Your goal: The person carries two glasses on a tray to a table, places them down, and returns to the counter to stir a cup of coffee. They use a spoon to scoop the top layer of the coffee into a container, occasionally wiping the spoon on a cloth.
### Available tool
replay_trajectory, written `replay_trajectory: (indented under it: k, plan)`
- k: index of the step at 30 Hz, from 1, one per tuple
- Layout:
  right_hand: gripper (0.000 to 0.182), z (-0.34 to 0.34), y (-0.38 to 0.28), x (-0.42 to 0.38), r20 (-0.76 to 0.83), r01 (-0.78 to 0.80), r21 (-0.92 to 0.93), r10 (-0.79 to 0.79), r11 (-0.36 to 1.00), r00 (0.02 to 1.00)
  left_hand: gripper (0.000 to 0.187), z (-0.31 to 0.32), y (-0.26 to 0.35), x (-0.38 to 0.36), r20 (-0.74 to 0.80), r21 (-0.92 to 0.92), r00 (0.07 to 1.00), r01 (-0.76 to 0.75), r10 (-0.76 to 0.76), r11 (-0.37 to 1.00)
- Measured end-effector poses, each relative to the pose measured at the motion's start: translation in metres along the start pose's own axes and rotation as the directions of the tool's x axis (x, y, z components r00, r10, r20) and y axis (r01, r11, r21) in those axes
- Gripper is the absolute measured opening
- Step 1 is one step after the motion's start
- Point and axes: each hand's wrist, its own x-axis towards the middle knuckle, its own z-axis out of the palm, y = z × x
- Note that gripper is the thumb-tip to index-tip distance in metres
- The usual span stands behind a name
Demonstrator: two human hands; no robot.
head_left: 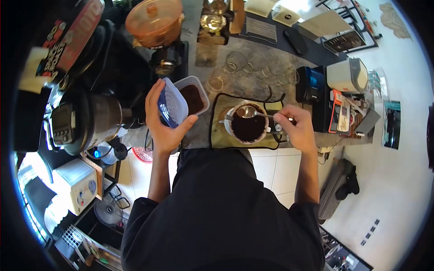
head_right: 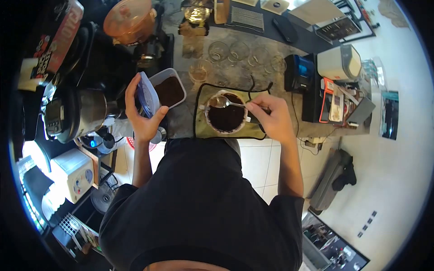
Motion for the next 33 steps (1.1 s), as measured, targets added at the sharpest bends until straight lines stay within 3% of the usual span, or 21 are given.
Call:
replay_trajectory:
  k: [2,3,4,6,7,9,10,13,16,20,24,26,28,29,31,32,33]
  plan:
    - [0.013,0.002,0.011,-0.022,-0.161,0.127,-0.113,-0.144,0.986,0.976,0.097,0.003,0.000,0.006,0.065,0.044,0.998,0.017,-0.020,0.999]
    - [0.012,0.004,0.011,-0.031,-0.193,0.146,-0.249,-0.197,0.957,0.961,0.097,0.004,0.000,0.008,0.087,0.048,0.996,0.026,-0.030,0.999]
    - [0.012,0.008,0.013,-0.036,-0.204,0.136,-0.247,-0.189,0.959,0.961,0.097,0.005,0.001,0.011,0.099,0.042,0.995,0.023,-0.028,0.999]
    - [0.012,0.015,0.018,-0.045,-0.195,0.242,-0.530,-0.394,0.813,0.898,0.098,0.003,0.006,0.015,0.158,0.205,0.987,-0.002,-0.031,0.979]
    - [0.014,0.017,0.020,-0.049,-0.163,0.253,-0.611,-0.431,0.751,0.888,0.098,0.003,0.009,0.017,0.166,0.202,0.986,-0.005,-0.030,0.979]
    - [0.015,0.019,0.024,-0.052,-0.152,0.290,-0.656,-0.499,0.696,0.853,0.098,0.002,0.014,0.020,0.225,0.340,0.974,-0.071,-0.008,0.938]
    - [0.016,0.020,0.025,-0.053,-0.131,0.330,-0.701,-0.568,0.633,0.813,0.098,0.001,0.015,0.021,0.228,0.342,0.974,-0.072,-0.008,0.937]
    - [0.016,0.018,0.024,-0.057,-0.066,0.338,-0.759,-0.583,0.556,0.810,0.098,0.000,0.016,0.021,0.238,0.380,0.971,-0.086,-0.008,0.921]
    - [0.015,0.015,0.025,-0.059,-0.105,0.367,-0.733,-0.628,0.573,0.771,0.097,-0.001,0.014,0.020,0.223,0.340,0.975,-0.061,-0.018,0.938]
    - [0.014,0.017,0.017,-0.052,-0.153,0.345,-0.676,-0.582,0.651,0.799,0.096,-0.004,0.014,0.017,0.201,0.327,0.979,-0.048,-0.020,0.944]
    - [0.015,0.044,-0.008,-0.013,-0.350,0.289,-0.299,-0.386,0.909,0.853,0.096,-0.003,0.016,0.012,0.187,0.328,0.982,-0.056,-0.007,0.943]
    - [0.017,0.057,-0.028,0.021,-0.247,0.411,-0.380,-0.519,0.829,0.818,0.096,-0.003,0.019,0.010,0.195,0.350,0.981,-0.067,-0.003,0.934]
    - [0.019,0.075,-0.045,0.053,-0.118,0.442,-0.355,-0.508,0.824,0.853,0.096,-0.006,0.021,0.006,0.209,0.382,0.978,-0.083,0.002,0.921]
    - [0.019,0.083,-0.049,0.069,-0.128,0.448,-0.346,-0.515,0.824,0.848,0.097,-0.007,0.022,0.005,0.206,0.375,0.978,-0.088,0.009,0.923]
    - [0.019,0.098,-0.051,0.098,0.162,0.527,-0.422,-0.511,0.737,0.844,0.099,-0.010,0.027,0.003,0.207,0.368,0.978,-0.090,0.012,0.925]
    - [0.019,0.106,-0.046,0.108,0.152,0.528,-0.419,-0.516,0.739,0.843,0.099,-0.013,0.027,0.002,0.213,0.371,0.977,-0.100,0.021,0.923]
    - [0.020,0.111,-0.042,0.115,0.179,0.609,-0.276,-0.583,0.743,0.792,0.099,-0.013,0.026,0.001,0.222,0.399,0.975,-0.109,0.019,0.911]
